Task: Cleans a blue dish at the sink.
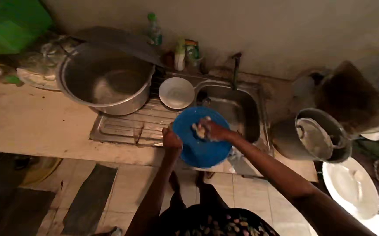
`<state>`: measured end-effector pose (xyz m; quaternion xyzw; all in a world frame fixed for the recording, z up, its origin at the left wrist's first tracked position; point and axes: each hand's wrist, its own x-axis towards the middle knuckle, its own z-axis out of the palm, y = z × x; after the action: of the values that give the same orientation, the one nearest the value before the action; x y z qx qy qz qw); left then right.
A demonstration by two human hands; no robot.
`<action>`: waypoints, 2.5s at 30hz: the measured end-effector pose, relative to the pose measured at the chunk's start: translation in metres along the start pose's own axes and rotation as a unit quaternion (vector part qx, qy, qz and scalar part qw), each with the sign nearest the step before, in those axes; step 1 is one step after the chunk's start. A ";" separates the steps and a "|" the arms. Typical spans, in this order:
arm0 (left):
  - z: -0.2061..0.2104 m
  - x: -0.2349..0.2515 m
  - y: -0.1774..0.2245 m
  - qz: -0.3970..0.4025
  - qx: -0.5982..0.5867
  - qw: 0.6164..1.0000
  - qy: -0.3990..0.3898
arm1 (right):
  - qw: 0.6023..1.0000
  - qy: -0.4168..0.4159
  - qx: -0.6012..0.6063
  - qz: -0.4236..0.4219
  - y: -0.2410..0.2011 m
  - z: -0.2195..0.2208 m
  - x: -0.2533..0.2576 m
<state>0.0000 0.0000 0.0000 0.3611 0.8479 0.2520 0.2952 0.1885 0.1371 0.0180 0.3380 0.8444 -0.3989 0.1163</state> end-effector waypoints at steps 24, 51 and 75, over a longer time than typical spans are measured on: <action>0.023 -0.018 0.026 -0.022 0.018 1.000 0.001 | 0.981 -0.023 -0.193 0.006 -0.024 0.088 -0.019; 0.038 -0.013 0.037 -0.032 0.051 0.998 -0.026 | 0.975 -0.045 -0.182 0.116 0.017 0.050 -0.009; 0.053 -0.024 0.031 0.043 -0.031 0.997 0.050 | 0.969 -0.072 -0.162 0.173 0.005 0.068 -0.041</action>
<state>0.0644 0.0124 -0.0097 0.3752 0.8369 0.3083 0.2525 0.2172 0.0684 -0.0102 0.4256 0.8162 -0.2538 0.2972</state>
